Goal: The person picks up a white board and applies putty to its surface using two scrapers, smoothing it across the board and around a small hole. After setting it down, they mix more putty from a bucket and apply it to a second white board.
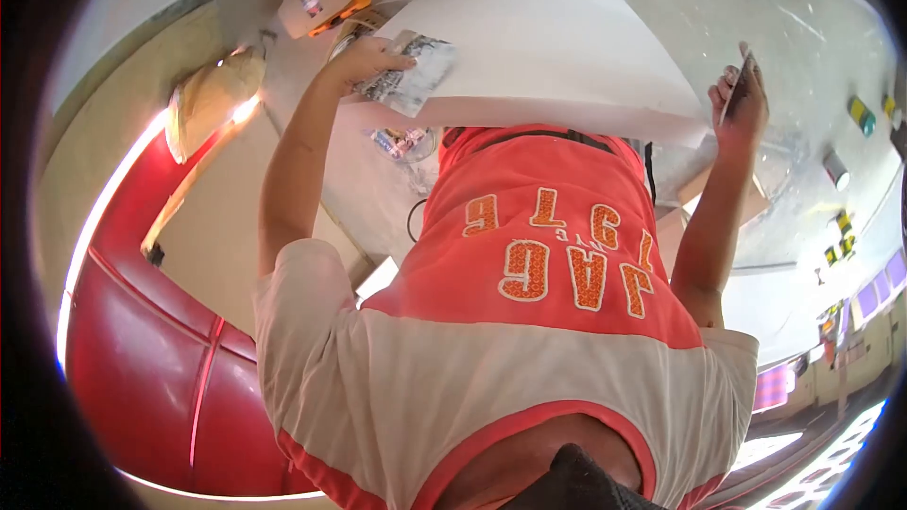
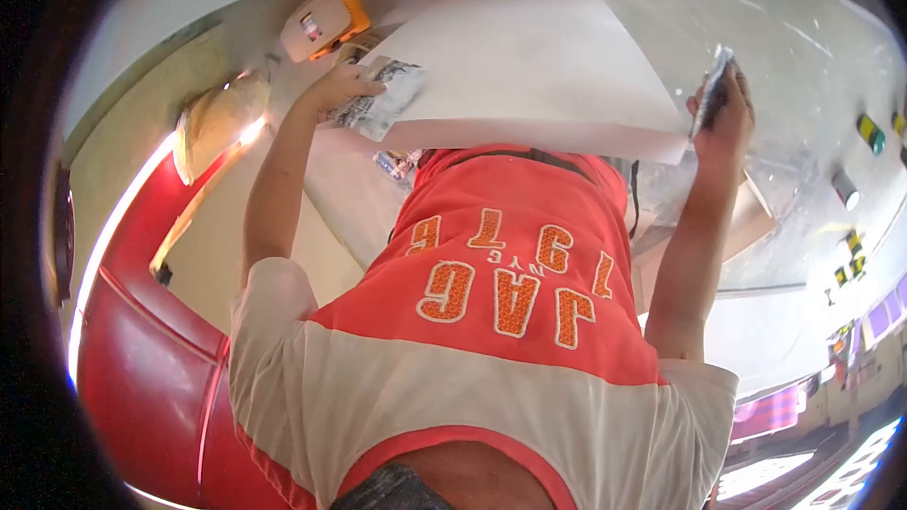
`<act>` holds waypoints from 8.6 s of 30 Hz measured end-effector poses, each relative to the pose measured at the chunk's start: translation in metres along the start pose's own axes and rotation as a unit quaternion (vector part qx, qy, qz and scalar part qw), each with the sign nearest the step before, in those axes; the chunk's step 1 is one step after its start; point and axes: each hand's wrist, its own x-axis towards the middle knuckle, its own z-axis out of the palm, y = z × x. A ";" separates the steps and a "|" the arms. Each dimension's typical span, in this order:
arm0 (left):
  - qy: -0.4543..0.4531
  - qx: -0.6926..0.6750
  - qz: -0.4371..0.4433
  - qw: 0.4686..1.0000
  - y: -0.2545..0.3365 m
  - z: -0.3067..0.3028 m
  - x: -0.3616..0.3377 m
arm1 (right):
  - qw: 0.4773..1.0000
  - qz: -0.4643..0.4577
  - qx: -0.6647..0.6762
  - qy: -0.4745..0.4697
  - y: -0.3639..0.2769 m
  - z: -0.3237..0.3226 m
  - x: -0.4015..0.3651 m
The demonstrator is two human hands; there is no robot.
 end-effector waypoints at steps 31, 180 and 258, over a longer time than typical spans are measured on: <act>-0.117 0.061 0.142 0.981 0.152 0.239 0.066 | 0.969 -0.112 0.114 0.190 0.068 -0.048 -0.136; 0.402 0.561 0.128 0.713 0.277 0.165 -0.051 | 0.539 -0.047 -0.836 0.092 -0.333 -0.282 -0.090; -0.050 0.473 0.599 0.644 0.608 0.407 -0.073 | 0.603 -0.058 -0.776 0.178 -0.407 -0.239 -0.312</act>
